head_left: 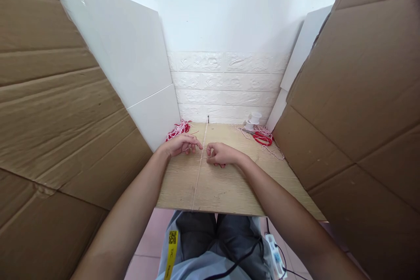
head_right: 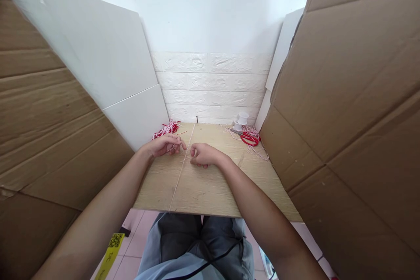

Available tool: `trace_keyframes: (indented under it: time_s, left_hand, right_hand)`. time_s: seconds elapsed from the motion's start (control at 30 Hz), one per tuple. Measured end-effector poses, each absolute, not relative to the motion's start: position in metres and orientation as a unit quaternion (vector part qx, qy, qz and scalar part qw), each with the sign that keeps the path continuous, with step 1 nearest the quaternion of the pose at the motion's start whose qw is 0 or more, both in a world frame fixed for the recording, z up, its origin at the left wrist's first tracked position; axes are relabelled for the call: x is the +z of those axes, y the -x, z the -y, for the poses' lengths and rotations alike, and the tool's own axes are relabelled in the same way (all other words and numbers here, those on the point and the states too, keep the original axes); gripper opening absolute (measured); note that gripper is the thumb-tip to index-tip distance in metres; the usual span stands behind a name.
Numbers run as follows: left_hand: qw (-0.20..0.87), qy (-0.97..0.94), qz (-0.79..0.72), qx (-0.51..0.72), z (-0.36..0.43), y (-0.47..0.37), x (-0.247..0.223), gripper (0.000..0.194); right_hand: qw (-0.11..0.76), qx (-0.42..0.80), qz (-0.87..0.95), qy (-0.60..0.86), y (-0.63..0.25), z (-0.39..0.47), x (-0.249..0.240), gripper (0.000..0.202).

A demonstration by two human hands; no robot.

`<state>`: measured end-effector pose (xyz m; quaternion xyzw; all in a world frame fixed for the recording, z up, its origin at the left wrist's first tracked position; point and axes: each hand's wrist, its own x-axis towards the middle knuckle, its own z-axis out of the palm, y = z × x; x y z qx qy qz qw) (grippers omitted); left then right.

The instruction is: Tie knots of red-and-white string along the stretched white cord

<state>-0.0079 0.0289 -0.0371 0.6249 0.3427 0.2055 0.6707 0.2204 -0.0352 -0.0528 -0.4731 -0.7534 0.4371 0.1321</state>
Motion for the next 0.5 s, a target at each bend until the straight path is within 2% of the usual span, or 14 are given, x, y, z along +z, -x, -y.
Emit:
trace_keyframes:
  time_s: [0.3, 0.5]
  left_hand:
    - [0.677, -0.615, -0.368, 0.171, -0.028, 0.006, -0.036, 0.029]
    - [0.686, -0.604, -0.367, 0.173, -0.027, 0.005, -0.039, 0.025]
  right_hand:
    - [0.072, 0.446, 0.724, 0.521, -0.236, 0.030, -0.050, 0.027]
    - [0.117, 0.386, 0.771, 0.493, -0.232, 0.030, -0.052, 0.023]
